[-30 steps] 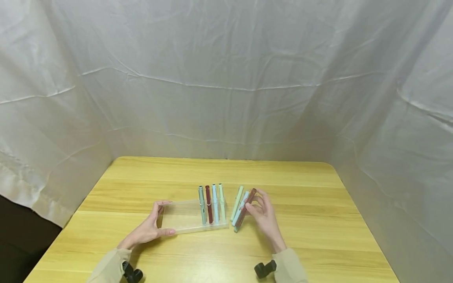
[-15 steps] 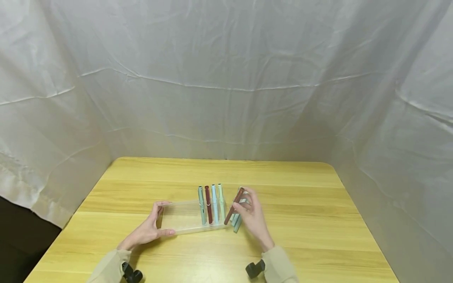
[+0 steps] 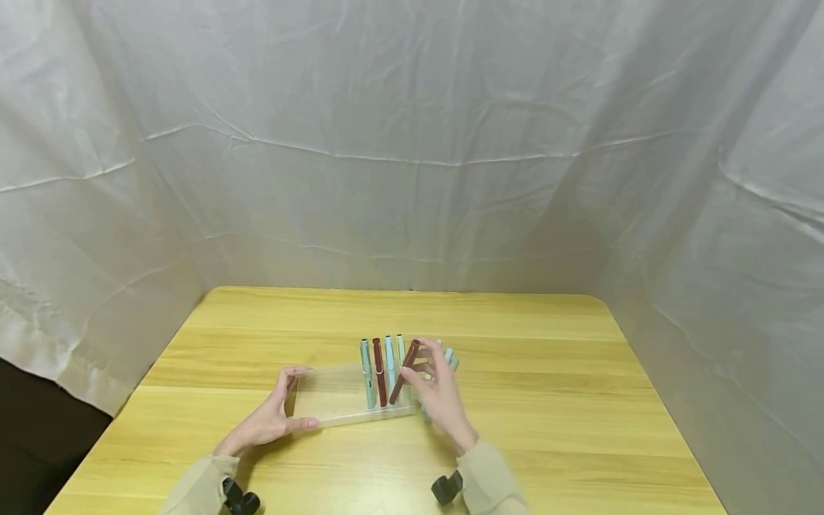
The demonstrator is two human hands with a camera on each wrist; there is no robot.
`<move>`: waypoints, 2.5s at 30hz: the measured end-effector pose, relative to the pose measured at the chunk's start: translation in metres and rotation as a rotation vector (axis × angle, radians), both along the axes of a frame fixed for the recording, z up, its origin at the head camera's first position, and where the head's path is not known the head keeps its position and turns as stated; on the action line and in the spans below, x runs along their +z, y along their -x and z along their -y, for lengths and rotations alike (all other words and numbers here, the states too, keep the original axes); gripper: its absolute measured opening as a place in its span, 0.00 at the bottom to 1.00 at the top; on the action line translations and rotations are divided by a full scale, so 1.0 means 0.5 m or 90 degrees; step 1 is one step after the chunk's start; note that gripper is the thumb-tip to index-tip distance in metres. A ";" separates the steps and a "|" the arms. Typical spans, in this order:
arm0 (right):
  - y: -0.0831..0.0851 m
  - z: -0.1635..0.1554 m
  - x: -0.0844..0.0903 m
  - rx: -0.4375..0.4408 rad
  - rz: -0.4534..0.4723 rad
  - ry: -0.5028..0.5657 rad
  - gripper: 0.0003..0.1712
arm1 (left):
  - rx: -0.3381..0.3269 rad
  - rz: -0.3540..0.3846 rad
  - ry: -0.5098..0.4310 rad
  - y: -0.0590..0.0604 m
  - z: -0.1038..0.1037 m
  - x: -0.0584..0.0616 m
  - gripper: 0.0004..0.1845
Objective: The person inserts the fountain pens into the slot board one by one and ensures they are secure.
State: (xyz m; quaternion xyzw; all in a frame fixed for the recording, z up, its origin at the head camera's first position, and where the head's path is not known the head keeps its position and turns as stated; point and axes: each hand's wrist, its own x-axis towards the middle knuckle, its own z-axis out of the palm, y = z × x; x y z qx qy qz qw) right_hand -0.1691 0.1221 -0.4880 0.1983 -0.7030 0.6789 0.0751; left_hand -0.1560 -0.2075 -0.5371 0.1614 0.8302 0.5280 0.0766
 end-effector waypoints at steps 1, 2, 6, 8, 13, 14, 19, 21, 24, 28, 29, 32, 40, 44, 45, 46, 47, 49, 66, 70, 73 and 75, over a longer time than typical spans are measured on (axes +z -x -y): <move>0.000 0.004 0.001 0.000 0.000 -0.008 0.32 | 0.001 0.001 0.000 0.000 0.000 0.000 0.49; 0.000 0.008 0.002 -0.001 0.000 -0.014 0.32 | 0.002 0.002 0.002 0.000 -0.001 0.001 0.50; 0.000 0.024 0.002 0.000 -0.003 -0.027 0.32 | 0.009 0.009 0.010 0.000 -0.003 0.001 0.50; 0.001 0.031 0.000 0.002 -0.001 -0.030 0.32 | 0.012 0.012 0.012 0.001 -0.004 0.001 0.50; 0.002 0.047 -0.002 0.001 0.003 -0.040 0.32 | 0.016 0.015 0.014 0.001 -0.006 0.002 0.50; 0.001 0.050 -0.003 -0.001 0.002 -0.042 0.32 | 0.017 0.014 0.015 0.001 -0.006 0.002 0.50; -0.002 0.065 0.000 -0.010 -0.011 -0.050 0.32 | 0.021 0.015 0.019 0.000 -0.006 0.002 0.50; -0.003 0.072 0.001 -0.018 -0.017 -0.059 0.32 | 0.023 0.013 0.025 0.000 -0.006 0.002 0.50; -0.005 0.081 0.001 -0.032 -0.025 -0.073 0.31 | 0.026 0.010 0.033 0.000 -0.007 0.001 0.51; -0.006 0.092 -0.002 -0.031 -0.047 -0.080 0.31 | 0.033 0.011 0.038 0.000 -0.007 0.000 0.51; -0.006 0.095 -0.003 -0.030 -0.051 -0.082 0.31 | 0.035 0.013 0.039 0.000 -0.007 0.000 0.51; -0.008 0.102 -0.002 -0.035 -0.059 -0.094 0.31 | 0.039 0.016 0.039 0.000 -0.007 0.000 0.52; -0.010 0.113 -0.002 -0.046 -0.047 -0.126 0.32 | 0.037 0.009 0.040 0.000 -0.007 0.000 0.51; -0.009 0.116 -0.005 -0.045 -0.062 -0.142 0.32 | 0.035 0.015 0.039 0.000 -0.005 0.000 0.53; -0.010 0.117 -0.005 -0.043 -0.063 -0.146 0.32 | 0.035 0.017 0.040 0.000 -0.005 -0.001 0.53; -0.010 0.117 -0.005 -0.042 -0.065 -0.150 0.32 | 0.035 0.020 0.039 0.000 -0.004 -0.001 0.53; -0.011 0.117 -0.005 -0.043 -0.067 -0.156 0.32 | 0.036 0.023 0.037 0.000 -0.004 -0.002 0.54; -0.012 0.118 -0.005 -0.043 -0.072 -0.165 0.32 | 0.036 0.027 0.037 0.001 -0.004 -0.002 0.54; -0.005 0.130 -0.008 -0.029 -0.115 -0.203 0.32 | 0.041 0.015 0.035 0.000 -0.006 -0.003 0.52; -0.005 0.133 -0.010 -0.026 -0.118 -0.224 0.32 | 0.041 0.018 0.036 -0.002 -0.006 -0.002 0.52; -0.004 0.133 -0.014 -0.027 -0.122 -0.244 0.32 | 0.038 0.015 0.039 -0.003 -0.006 -0.002 0.51; -0.005 0.133 -0.016 -0.025 -0.124 -0.250 0.32 | 0.036 0.010 0.038 -0.003 -0.005 -0.003 0.51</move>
